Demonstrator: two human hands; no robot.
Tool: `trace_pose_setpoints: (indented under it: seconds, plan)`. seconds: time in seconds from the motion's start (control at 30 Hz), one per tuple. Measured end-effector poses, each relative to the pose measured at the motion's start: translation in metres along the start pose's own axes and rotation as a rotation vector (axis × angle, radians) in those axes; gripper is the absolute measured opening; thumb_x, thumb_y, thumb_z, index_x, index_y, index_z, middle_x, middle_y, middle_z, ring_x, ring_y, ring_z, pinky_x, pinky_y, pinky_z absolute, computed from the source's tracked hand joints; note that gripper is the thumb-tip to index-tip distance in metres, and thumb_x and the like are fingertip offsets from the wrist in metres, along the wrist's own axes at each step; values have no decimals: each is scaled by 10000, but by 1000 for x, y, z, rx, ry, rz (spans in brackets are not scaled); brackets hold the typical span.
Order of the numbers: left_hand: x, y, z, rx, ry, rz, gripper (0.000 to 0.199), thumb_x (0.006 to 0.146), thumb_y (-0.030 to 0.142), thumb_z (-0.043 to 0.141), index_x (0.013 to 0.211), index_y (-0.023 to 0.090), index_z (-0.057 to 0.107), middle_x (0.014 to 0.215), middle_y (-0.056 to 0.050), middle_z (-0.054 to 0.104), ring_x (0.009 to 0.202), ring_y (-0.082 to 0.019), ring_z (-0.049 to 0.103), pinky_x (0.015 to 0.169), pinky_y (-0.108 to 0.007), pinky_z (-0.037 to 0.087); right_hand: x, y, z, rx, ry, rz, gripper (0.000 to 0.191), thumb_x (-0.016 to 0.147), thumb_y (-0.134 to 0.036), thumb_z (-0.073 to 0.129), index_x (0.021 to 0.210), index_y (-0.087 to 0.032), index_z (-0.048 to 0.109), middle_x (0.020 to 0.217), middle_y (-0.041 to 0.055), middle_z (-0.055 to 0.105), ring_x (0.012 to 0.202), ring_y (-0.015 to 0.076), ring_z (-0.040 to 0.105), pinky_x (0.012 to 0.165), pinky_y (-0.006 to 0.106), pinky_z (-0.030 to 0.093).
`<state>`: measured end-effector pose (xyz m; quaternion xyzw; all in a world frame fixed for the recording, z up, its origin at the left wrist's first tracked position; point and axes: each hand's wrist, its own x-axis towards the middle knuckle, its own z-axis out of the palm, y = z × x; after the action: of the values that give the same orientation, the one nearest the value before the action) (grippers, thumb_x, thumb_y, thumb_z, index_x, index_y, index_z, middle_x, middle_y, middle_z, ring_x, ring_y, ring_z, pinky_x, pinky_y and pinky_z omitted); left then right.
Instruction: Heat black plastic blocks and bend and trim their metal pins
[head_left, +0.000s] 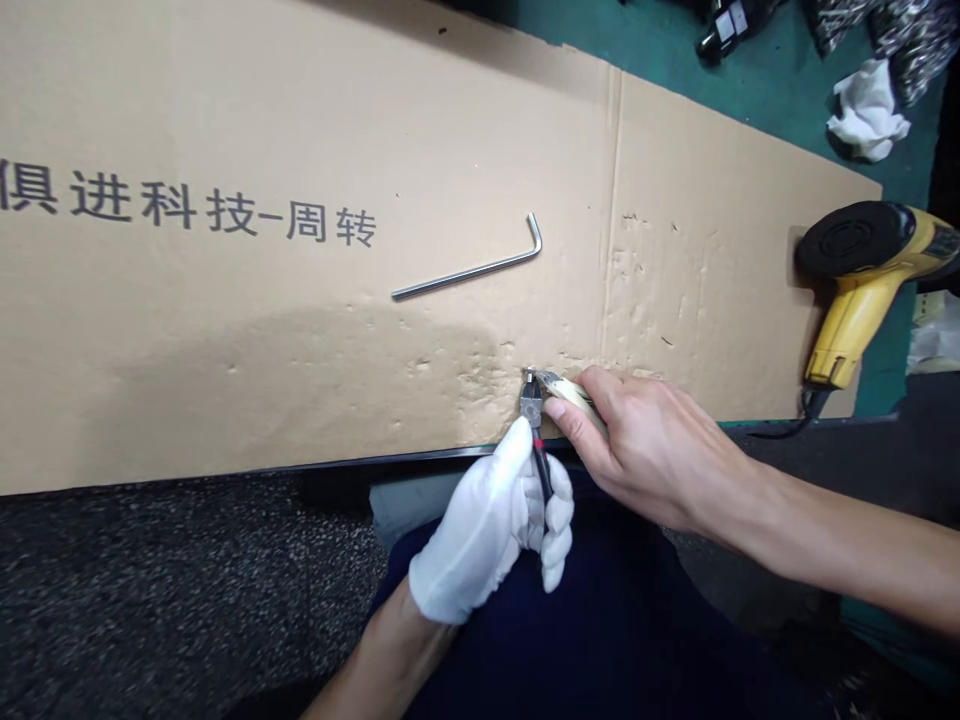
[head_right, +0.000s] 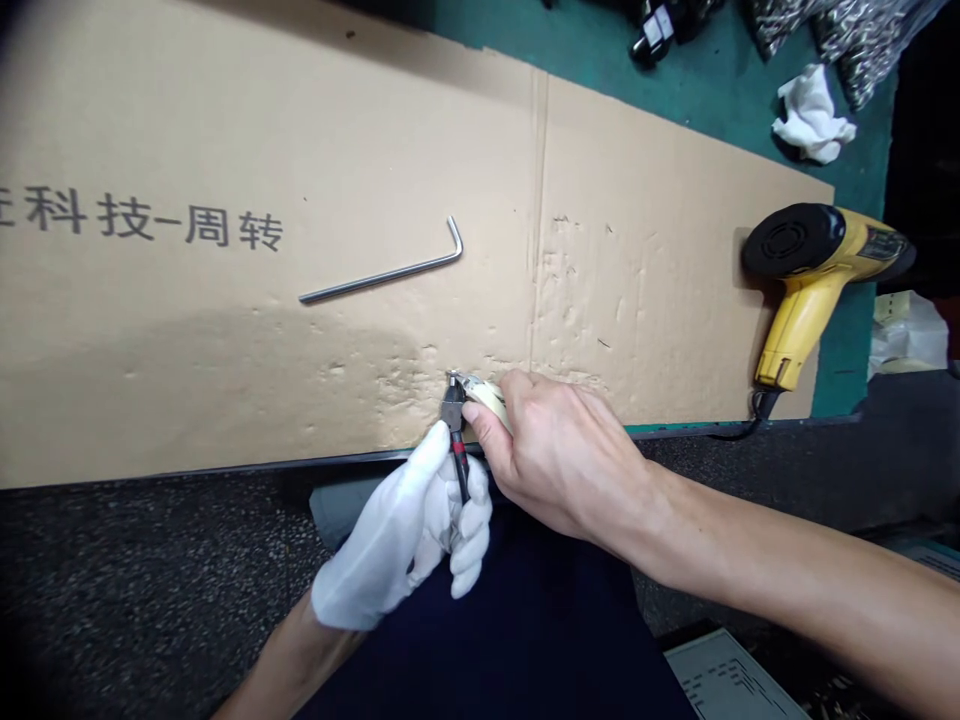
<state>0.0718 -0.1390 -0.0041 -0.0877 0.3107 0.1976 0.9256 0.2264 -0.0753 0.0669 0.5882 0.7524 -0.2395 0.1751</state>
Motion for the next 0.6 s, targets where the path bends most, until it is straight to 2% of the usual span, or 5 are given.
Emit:
trace_pose_setpoints:
  seconds: [0.13, 0.33, 0.47, 0.6]
  plan:
    - [2, -1, 0, 25, -5, 6, 676, 949, 723, 332, 716, 147, 600, 571, -13, 563, 392, -152, 552, 353, -276, 484, 1, -2, 3, -64, 47, -26, 329, 1049, -474, 361, 922, -217, 524, 793, 41, 649, 689, 231, 629, 605, 331, 307]
    - [4, -8, -1, 62, 35, 89, 622, 975, 658, 364, 738, 136, 607, 590, -17, 577, 388, -151, 546, 343, -284, 485, 6, -11, 2, -54, 71, -148, 364, 1036, -517, 374, 946, -208, 544, 845, 47, 649, 733, 234, 619, 633, 338, 338]
    - [2, -7, -1, 53, 6, 70, 629, 971, 672, 355, 733, 141, 594, 610, -15, 573, 404, -146, 551, 359, -285, 495, 7, 4, -7, 88, 33, -189, 253, 990, -430, 517, 1039, -192, 586, 908, 49, 680, 770, 213, 625, 659, 316, 378]
    - [-1, -5, 0, 54, 5, 72, 611, 969, 671, 359, 767, 147, 600, 612, -3, 555, 410, -143, 548, 368, -281, 494, 18, 20, -18, 258, 93, -281, 166, 958, -272, 564, 1091, -200, 632, 931, 22, 702, 807, 178, 636, 723, 283, 422]
